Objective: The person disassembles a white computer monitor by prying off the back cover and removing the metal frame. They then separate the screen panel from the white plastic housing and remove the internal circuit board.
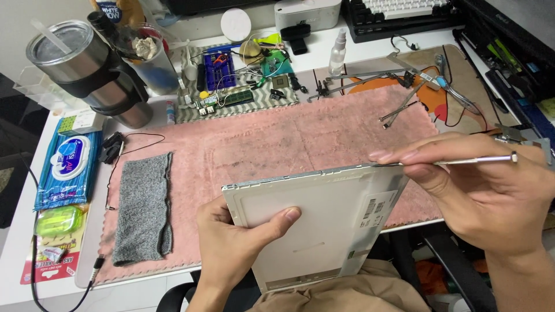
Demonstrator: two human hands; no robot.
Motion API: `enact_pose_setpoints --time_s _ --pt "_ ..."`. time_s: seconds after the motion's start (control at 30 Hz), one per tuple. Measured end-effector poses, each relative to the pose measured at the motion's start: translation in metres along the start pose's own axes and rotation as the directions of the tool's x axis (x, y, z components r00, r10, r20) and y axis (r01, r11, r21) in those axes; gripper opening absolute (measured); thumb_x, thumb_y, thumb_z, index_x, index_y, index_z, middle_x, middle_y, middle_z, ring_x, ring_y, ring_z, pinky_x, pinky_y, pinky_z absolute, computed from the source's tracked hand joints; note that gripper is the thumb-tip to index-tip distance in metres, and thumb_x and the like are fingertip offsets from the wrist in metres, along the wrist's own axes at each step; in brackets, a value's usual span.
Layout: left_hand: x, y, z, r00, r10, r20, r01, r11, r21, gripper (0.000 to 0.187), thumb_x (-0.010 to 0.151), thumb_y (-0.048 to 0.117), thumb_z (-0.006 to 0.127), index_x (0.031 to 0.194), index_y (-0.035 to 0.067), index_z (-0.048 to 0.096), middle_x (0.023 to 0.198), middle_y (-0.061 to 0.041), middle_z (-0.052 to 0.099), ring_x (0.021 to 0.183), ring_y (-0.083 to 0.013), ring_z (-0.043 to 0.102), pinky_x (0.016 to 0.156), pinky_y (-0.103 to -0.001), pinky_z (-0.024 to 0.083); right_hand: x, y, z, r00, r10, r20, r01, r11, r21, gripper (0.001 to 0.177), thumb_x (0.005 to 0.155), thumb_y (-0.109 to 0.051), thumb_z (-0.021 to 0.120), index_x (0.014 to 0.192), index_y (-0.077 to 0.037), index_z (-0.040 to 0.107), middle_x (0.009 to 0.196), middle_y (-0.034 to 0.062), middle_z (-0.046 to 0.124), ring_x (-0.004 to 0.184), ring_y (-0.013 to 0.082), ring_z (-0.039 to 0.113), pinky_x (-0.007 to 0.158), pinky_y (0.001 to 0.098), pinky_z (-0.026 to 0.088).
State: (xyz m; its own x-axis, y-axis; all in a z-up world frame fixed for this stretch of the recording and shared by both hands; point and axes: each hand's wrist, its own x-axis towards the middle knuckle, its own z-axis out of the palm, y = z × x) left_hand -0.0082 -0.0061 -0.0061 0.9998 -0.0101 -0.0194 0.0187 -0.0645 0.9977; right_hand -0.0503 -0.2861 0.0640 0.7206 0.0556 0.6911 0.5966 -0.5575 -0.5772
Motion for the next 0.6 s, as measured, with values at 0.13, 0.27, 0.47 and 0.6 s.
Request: enact_pose_setpoints --time_s 0.13,0.27,0.47,0.6 --pt "0.001 -0.001 0.000 1.000 -0.011 -0.008 0.011 1.000 0.009 0.026 0.066 0.019 0.109 0.079 0.003 0.093 0.084 -0.008 0.096 0.079 -0.0123 0.085 0.065 -0.030 0.071 -0.001 0.002 0.000 1.000 0.006 -0.006 -0.006 1.000 -0.015 0.004 0.102 0.013 0.071 0.105 0.016 0.069 0.106 0.0286 0.082 0.108 0.0431 0.092 0.097 0.0426 0.080" --pt "0.001 -0.003 0.000 1.000 0.002 -0.006 -0.002 1.000 0.018 0.026 0.066 0.019 0.109 0.079 0.004 0.093 0.083 -0.006 0.096 0.078 -0.0110 0.084 0.065 -0.029 0.070 0.000 0.002 0.001 0.999 -0.037 0.003 0.037 0.998 -0.057 0.005 0.101 0.012 0.074 0.105 0.015 0.071 0.107 0.0262 0.083 0.109 0.0407 0.093 0.094 0.0391 0.079" --pt "0.003 -0.003 0.001 0.997 -0.067 -0.024 0.068 0.997 0.042 0.030 0.064 0.021 0.111 0.079 0.004 0.092 0.083 -0.006 0.095 0.079 -0.0126 0.084 0.065 -0.031 0.071 -0.002 0.011 0.007 0.940 -0.324 0.104 0.339 0.917 -0.211 0.014 0.099 0.010 0.078 0.111 0.014 0.072 0.112 0.0328 0.083 0.108 0.0452 0.090 0.098 0.0503 0.078" --pt "0.002 0.001 0.002 0.992 -0.122 -0.038 0.124 0.990 0.064 0.032 0.062 0.021 0.111 0.083 0.002 0.096 0.088 -0.008 0.100 0.082 -0.0130 0.087 0.068 -0.032 0.073 -0.009 0.017 0.004 0.893 -0.410 0.187 0.446 0.864 -0.234 0.019 0.107 0.009 0.068 0.126 0.010 0.070 0.129 0.0350 0.080 0.120 0.0492 0.087 0.103 0.0600 0.077"
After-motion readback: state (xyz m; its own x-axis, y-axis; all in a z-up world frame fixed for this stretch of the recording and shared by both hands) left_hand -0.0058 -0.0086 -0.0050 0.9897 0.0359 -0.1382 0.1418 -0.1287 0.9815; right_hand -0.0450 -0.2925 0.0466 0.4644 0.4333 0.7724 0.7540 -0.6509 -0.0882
